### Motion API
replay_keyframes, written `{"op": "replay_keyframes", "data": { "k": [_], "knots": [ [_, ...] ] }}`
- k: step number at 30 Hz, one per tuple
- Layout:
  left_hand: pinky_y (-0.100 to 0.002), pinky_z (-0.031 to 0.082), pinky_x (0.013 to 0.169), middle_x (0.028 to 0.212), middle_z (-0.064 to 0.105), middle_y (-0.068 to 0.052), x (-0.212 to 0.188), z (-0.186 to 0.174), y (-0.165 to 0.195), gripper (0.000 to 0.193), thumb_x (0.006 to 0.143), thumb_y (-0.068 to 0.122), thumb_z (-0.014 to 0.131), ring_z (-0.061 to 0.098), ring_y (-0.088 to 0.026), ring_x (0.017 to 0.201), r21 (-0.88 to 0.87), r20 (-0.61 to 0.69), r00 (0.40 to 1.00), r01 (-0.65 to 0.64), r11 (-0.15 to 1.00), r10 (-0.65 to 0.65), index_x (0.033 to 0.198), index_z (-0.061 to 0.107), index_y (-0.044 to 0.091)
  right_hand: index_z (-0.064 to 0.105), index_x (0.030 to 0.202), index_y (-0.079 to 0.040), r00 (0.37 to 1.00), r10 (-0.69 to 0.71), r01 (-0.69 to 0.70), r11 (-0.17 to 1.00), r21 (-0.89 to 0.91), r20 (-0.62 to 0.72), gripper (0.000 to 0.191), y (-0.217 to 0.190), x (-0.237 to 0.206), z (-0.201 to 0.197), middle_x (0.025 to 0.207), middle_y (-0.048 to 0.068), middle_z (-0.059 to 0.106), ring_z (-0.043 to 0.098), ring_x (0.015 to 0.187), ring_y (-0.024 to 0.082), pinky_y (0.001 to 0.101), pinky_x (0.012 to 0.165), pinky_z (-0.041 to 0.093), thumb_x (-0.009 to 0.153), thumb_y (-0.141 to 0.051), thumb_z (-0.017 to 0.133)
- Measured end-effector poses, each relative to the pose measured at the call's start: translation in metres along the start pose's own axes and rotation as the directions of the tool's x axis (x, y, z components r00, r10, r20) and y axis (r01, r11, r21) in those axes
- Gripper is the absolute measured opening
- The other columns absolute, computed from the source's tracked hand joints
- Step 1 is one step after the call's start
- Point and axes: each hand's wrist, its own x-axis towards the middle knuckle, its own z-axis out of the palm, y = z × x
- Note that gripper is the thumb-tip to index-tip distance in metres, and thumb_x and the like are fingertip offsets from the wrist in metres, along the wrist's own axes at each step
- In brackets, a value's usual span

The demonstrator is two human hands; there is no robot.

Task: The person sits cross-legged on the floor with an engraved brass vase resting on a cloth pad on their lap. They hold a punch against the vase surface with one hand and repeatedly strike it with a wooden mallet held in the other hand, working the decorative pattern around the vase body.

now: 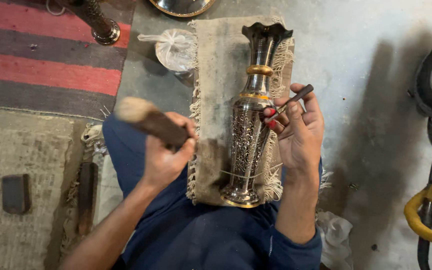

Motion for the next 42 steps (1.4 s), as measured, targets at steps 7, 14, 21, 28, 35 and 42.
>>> {"op": "replay_keyframes", "data": {
  "k": [7, 14, 21, 28, 35, 42],
  "knots": [
    [-0.033, 0.054, 0.093, 0.106, 0.057, -0.006, 0.005, 0.004, -0.012, 0.034, 0.091, -0.011, 0.059, 0.060, -0.016, 0.101, 0.038, 0.060, 0.998, 0.003, 0.999, -0.005, 0.120, 0.048, 0.004, 0.044, 0.143, -0.003, 0.995, -0.087, 0.080, 0.983, -0.164, -0.039, 0.045, -0.003, -0.005, 0.006, 0.107, 0.012, 0.070, 0.075, 0.091, 0.024, 0.0359, 0.079, 0.066, 0.106, -0.010, 0.068],
    [-0.028, 0.052, 0.084, 0.105, 0.060, -0.004, 0.005, 0.004, -0.011, 0.027, 0.095, -0.007, 0.062, 0.059, -0.011, 0.096, 0.084, 0.063, 0.993, 0.093, 0.992, -0.099, 0.118, 0.053, 0.002, 0.043, 0.150, -0.005, 0.991, -0.129, 0.114, 0.937, -0.329, -0.022, 0.056, -0.008, -0.012, 0.014, 0.107, 0.013, 0.072, 0.076, 0.094, 0.023, 0.0327, 0.078, 0.065, 0.103, -0.010, 0.073],
    [-0.026, 0.052, 0.077, 0.101, 0.060, 0.000, 0.009, -0.002, -0.001, 0.039, 0.092, -0.004, 0.063, 0.059, -0.008, 0.089, 0.094, 0.075, 0.973, 0.210, 0.973, -0.218, 0.129, 0.052, 0.002, 0.047, 0.148, 0.001, 0.984, -0.176, 0.167, 0.903, -0.396, 0.013, 0.050, -0.006, -0.014, 0.012, 0.107, 0.015, 0.074, 0.076, 0.094, 0.023, 0.0333, 0.083, 0.066, 0.106, -0.009, 0.074],
    [-0.027, 0.052, 0.087, 0.102, 0.058, -0.001, 0.014, -0.025, 0.024, 0.059, 0.096, -0.001, 0.064, 0.059, -0.010, 0.094, 0.237, 0.192, 0.962, 0.149, 0.960, -0.196, 0.149, 0.038, 0.004, 0.050, 0.140, 0.002, 0.959, -0.267, 0.276, 0.785, -0.554, 0.098, 0.040, -0.002, -0.019, 0.003, 0.106, 0.016, 0.076, 0.076, 0.100, 0.020, 0.0321, 0.093, 0.066, 0.107, 0.001, 0.072],
    [-0.030, 0.057, 0.085, 0.100, 0.067, -0.006, 0.032, -0.032, 0.054, 0.074, 0.088, 0.001, 0.066, 0.069, -0.015, 0.093, 0.554, 0.207, 0.944, 0.102, 0.826, -0.256, 0.154, 0.034, 0.006, 0.053, 0.140, 0.001, 0.911, -0.336, 0.411, 0.686, -0.601, 0.240, 0.030, 0.013, -0.017, 0.002, 0.105, 0.017, 0.076, 0.072, 0.094, 0.015, 0.0243, 0.085, 0.061, 0.116, 0.005, 0.070],
    [-0.039, 0.056, 0.070, 0.093, 0.068, -0.015, 0.073, -0.031, 0.092, 0.070, 0.086, 0.003, 0.066, 0.073, -0.026, 0.079, 0.752, 0.287, 0.899, 0.003, 0.660, -0.332, 0.150, 0.038, 0.013, 0.049, 0.142, -0.001, 0.908, -0.366, 0.411, 0.681, -0.607, 0.205, 0.032, 0.025, -0.021, 0.000, 0.108, 0.019, 0.077, 0.074, 0.091, 0.015, 0.0253, 0.083, 0.063, 0.118, 0.006, 0.069]
  ]
}}
